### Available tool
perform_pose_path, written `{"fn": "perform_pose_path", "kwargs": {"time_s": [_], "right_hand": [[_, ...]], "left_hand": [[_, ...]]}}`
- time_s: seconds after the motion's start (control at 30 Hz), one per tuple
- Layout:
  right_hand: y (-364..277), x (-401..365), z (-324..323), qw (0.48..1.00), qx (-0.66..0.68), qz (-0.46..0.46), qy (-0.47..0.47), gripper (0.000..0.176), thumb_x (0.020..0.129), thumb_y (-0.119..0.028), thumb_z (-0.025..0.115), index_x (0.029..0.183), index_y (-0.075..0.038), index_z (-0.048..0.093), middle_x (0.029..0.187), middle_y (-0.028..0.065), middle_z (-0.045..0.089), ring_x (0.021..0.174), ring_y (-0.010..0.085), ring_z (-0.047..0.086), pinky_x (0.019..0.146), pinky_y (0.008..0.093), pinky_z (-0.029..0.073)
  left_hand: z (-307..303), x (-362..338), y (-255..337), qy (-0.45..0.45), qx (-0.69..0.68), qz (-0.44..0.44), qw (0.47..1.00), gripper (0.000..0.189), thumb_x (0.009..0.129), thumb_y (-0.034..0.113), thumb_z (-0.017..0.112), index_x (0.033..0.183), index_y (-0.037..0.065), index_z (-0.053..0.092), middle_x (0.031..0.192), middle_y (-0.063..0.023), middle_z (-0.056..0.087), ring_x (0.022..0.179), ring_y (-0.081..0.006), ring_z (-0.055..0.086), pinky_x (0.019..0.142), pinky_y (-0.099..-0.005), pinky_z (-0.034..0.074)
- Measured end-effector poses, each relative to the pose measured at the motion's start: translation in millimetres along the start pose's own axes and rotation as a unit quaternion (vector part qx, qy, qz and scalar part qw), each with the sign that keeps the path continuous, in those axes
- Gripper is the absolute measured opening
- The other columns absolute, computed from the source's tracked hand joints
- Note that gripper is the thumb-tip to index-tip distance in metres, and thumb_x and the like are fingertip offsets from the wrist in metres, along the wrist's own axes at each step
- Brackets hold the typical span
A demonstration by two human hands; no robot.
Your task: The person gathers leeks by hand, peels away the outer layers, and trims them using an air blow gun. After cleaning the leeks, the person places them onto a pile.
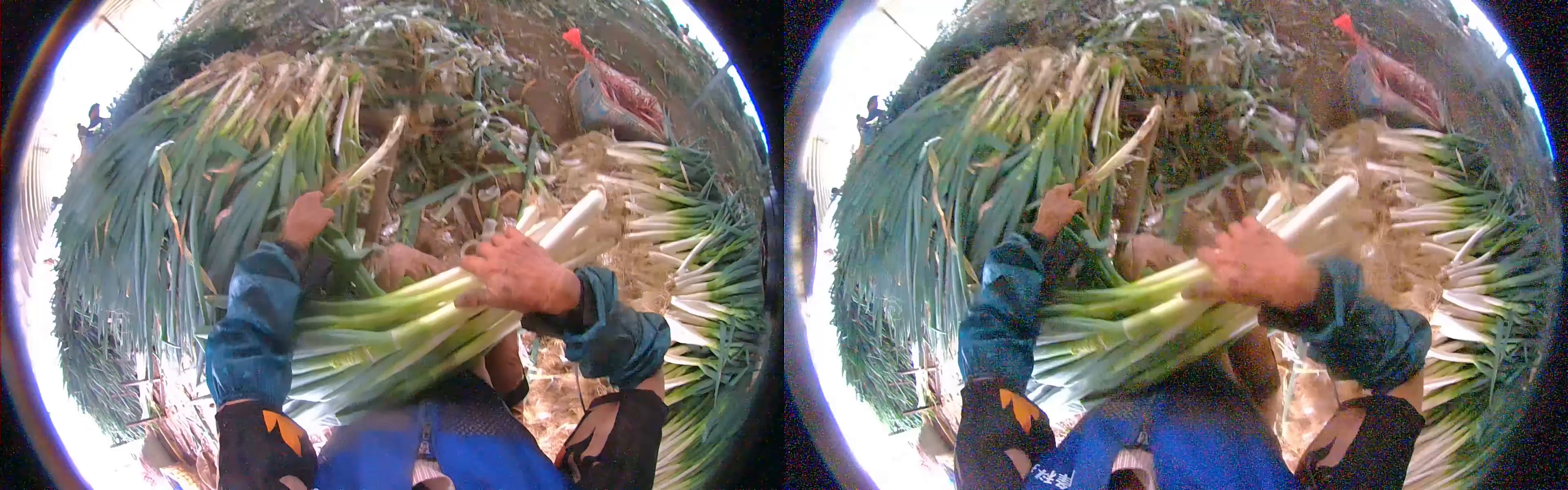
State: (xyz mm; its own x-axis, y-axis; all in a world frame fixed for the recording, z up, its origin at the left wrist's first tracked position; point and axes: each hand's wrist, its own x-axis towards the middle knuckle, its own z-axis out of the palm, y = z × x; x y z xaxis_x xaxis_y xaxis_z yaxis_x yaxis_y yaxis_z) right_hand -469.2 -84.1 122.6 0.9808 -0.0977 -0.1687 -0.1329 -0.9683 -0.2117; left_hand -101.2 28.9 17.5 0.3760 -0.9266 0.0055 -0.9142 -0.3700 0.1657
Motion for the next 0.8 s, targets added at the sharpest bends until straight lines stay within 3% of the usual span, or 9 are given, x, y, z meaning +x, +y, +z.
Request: {"fn": "perform_pose_path", "kwargs": {"time_s": [0.1,0.23,0.27,0.47,0.5,0.57,0.63,0.7,0.8], "right_hand": [[1.0,-3.2,4.7,1.0,-0.022,-0.015,0.006,0.063,0.082,-0.062,0.042,0.106,-0.006,0.057,0.096,0.0129,0.057,0.089,0.0293,0.053,0.085,0.0418,0.037],[-0.1,-3.7,2.8,1.0,-0.02,-0.023,0.009,0.063,0.083,-0.06,0.043,0.112,-0.005,0.055,0.095,0.0118,0.058,0.09,0.0289,0.055,0.084,0.0403,0.038],[-0.9,-4.4,1.0,1.0,-0.016,-0.021,0.007,0.063,0.083,-0.059,0.044,0.113,-0.005,0.055,0.094,0.0118,0.058,0.089,0.0289,0.055,0.084,0.04,0.038],[7.3,5.8,12.4,0.998,-0.051,-0.044,0.013,0.051,0.084,-0.055,0.046,0.091,-0.005,0.056,0.074,0.0118,0.055,0.074,0.0298,0.055,0.064,0.0408,0.043],[8.8,5.2,11.6,0.999,-0.019,-0.031,-0.016,0.05,0.085,-0.053,0.045,0.09,-0.005,0.056,0.074,0.0128,0.055,0.073,0.0302,0.055,0.066,0.041,0.043],[8.2,3.6,13.1,0.998,-0.032,-0.045,0.006,0.054,0.085,-0.056,0.043,0.093,-0.004,0.056,0.077,0.0131,0.055,0.077,0.03,0.055,0.07,0.0416,0.041],[-0.8,-0.8,3.4,1.0,-0.02,-0.023,-0.003,0.061,0.084,-0.059,0.041,0.102,-0.002,0.056,0.085,0.0142,0.055,0.086,0.03,0.054,0.078,0.0405,0.039],[-3.7,-4.0,9.3,0.999,-0.016,-0.021,0.023,0.066,0.084,-0.06,0.04,0.108,0.0,0.053,0.091,0.0157,0.055,0.091,0.0307,0.052,0.082,0.0405,0.038],[-13.1,-10.5,7.3,0.999,-0.012,-0.012,0.03,0.073,0.083,-0.062,0.04,0.114,0.004,0.05,0.097,0.0182,0.054,0.095,0.0322,0.051,0.086,0.0414,0.037]], "left_hand": [[-39.2,11.3,4.7,0.128,-0.131,-0.075,0.98,0.032,0.069,0.016,0.061,0.1,0.013,0.066,0.104,-0.016,0.061,0.098,-0.0324,0.057,0.081,-0.0425,0.045],[-108.9,14.1,10.9,0.238,-0.04,-0.125,0.962,0.044,0.073,0.017,0.056,0.117,0.015,0.058,0.107,-0.0155,0.061,0.099,-0.032,0.057,0.084,-0.0418,0.045],[-112.8,21.5,-11.2,0.305,-0.009,-0.059,0.95,0.045,0.074,0.018,0.054,0.12,0.017,0.056,0.102,-0.0142,0.063,0.093,-0.0332,0.059,0.08,-0.0429,0.047],[-205.4,51.9,-79.5,0.32,0.25,-0.19,0.894,0.052,0.078,0.018,0.052,0.13,0.018,0.046,0.102,-0.0165,0.06,0.096,-0.0336,0.056,0.08,-0.0464,0.045],[-205.6,46.4,-84.1,0.355,0.346,-0.165,0.853,0.052,0.078,0.019,0.052,0.13,0.016,0.046,0.108,-0.0168,0.058,0.102,-0.0325,0.054,0.085,-0.0461,0.043],[-230.5,25.0,-22.9,0.293,0.193,-0.024,0.936,0.057,0.075,0.018,0.055,0.13,0.013,0.045,0.12,-0.0171,0.052,0.115,-0.0333,0.046,0.096,-0.0463,0.036],[-185.6,19.3,9.6,0.237,0.114,0.226,0.938,0.06,0.072,0.016,0.062,0.129,0.011,0.045,0.118,-0.0175,0.053,0.115,-0.0341,0.047,0.1,-0.0446,0.034],[-155.3,-19.8,60.2,-0.02,0.046,0.366,0.929,0.068,0.064,0.013,0.065,0.129,0.011,0.044,0.121,-0.017,0.051,0.119,-0.0327,0.043,0.103,-0.0426,0.031],[-65.4,-49.2,71.8,-0.08,0.089,0.403,0.907,0.069,0.062,0.01,0.065,0.128,0.013,0.045,0.119,-0.0138,0.053,0.116,-0.0292,0.046,0.097,-0.0442,0.034]]}}
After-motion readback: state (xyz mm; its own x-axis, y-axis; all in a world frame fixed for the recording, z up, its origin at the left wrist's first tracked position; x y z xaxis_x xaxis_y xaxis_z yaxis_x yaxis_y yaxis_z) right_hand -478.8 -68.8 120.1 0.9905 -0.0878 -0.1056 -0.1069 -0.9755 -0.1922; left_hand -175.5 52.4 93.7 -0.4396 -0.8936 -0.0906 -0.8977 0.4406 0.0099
